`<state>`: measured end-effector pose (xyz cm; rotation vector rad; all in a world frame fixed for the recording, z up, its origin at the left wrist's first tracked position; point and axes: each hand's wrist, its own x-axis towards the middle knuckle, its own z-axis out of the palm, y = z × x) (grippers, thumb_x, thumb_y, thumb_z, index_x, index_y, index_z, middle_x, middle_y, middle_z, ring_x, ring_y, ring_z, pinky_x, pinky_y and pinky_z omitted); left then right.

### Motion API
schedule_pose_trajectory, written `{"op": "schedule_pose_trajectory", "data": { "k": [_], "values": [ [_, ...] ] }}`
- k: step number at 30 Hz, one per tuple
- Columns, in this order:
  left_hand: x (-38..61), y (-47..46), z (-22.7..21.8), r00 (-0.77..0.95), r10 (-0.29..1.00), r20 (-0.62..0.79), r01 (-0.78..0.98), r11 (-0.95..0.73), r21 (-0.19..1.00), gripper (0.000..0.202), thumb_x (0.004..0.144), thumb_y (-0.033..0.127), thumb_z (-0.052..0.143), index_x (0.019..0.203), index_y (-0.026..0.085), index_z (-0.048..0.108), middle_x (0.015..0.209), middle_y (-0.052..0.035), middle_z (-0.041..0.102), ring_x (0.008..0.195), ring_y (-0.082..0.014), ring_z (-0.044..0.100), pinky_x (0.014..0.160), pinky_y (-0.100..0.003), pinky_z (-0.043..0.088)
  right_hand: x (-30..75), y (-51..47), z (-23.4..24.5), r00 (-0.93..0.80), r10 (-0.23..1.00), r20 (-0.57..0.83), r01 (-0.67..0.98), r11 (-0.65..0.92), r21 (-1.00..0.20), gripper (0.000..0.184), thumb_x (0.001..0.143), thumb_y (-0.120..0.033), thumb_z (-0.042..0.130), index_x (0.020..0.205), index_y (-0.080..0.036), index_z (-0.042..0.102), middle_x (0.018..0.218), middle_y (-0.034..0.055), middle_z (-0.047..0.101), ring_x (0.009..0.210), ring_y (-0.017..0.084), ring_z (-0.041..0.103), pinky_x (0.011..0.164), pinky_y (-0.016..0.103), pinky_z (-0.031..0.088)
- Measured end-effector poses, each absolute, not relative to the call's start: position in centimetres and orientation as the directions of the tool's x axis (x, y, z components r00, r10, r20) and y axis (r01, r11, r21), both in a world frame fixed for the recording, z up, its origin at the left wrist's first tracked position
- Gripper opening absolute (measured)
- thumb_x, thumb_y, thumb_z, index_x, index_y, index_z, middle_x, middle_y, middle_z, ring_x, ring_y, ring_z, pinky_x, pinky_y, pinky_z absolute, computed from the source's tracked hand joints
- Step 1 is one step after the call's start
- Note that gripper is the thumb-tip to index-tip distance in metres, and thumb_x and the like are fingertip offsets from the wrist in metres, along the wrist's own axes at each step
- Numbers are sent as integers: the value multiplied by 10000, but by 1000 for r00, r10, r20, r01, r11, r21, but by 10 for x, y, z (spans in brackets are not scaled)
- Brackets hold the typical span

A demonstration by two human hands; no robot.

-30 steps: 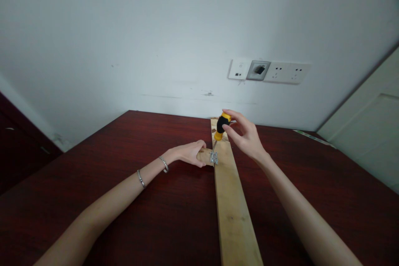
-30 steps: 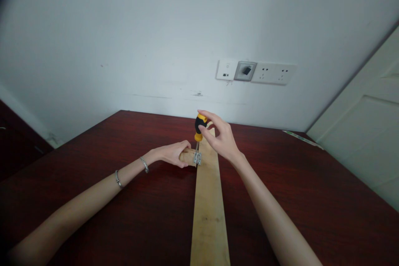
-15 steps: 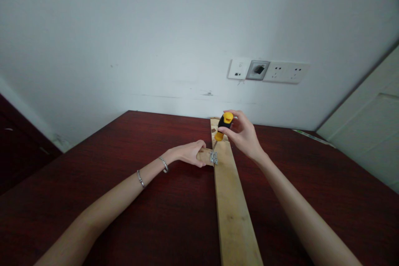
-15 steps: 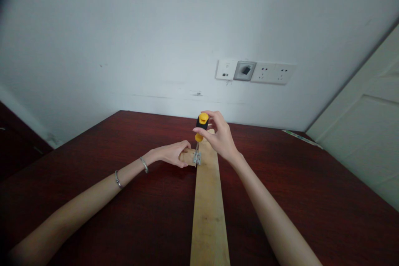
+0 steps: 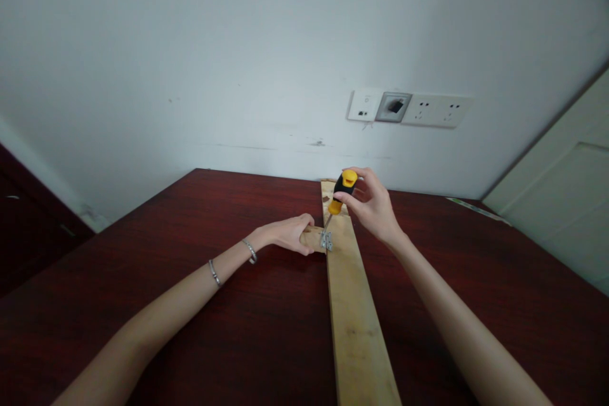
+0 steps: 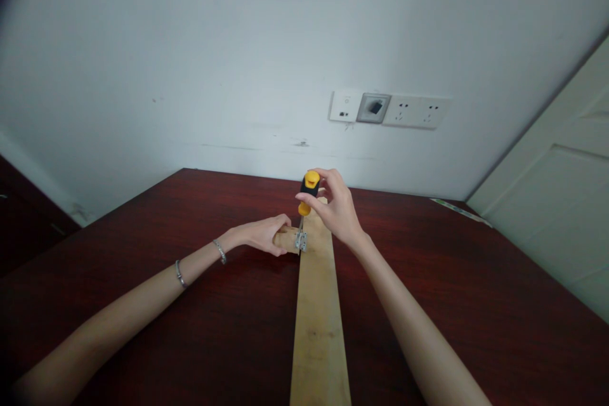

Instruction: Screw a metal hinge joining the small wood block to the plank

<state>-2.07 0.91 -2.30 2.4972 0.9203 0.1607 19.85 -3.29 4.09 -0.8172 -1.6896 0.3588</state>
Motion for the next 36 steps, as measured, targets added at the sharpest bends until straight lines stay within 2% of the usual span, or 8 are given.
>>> {"op": "schedule_pose_trajectory", "data": {
  "k": [16, 28, 36],
  "values": [
    [-20, 9, -21, 769, 637, -57, 585, -663, 467, 551, 651, 360, 728, 1072, 159, 434, 1048, -77, 572, 881, -203, 572, 710, -272, 431, 198, -35, 43, -93, 659, 746, 344, 724, -598, 351, 820, -394, 684, 1128, -279, 564, 1060, 46, 544, 975, 199, 578, 798, 359, 558],
    [-21, 9, -22, 765, 640, -69, 592, -657, 467, 562, 654, 365, 726, 1091, 161, 438, 1059, -83, 578, 879, -206, 580, 713, -277, 429, 199, -34, 42, -82, 681, 728, 317, 711, -628, 380, 761, -385, 752, 1072, -276, 563, 1013, 27, 527, 930, 185, 583, 761, 337, 561],
    [-20, 9, -22, 765, 642, -60, 589, -659, 467, 564, 646, 371, 721, 1085, 154, 441, 1054, -83, 576, 886, -209, 574, 726, -278, 426, 198, -35, 45, -79, 657, 750, 343, 724, -598, 378, 763, -379, 747, 1089, -266, 593, 992, 28, 529, 922, 190, 590, 760, 353, 568]
  ]
}}
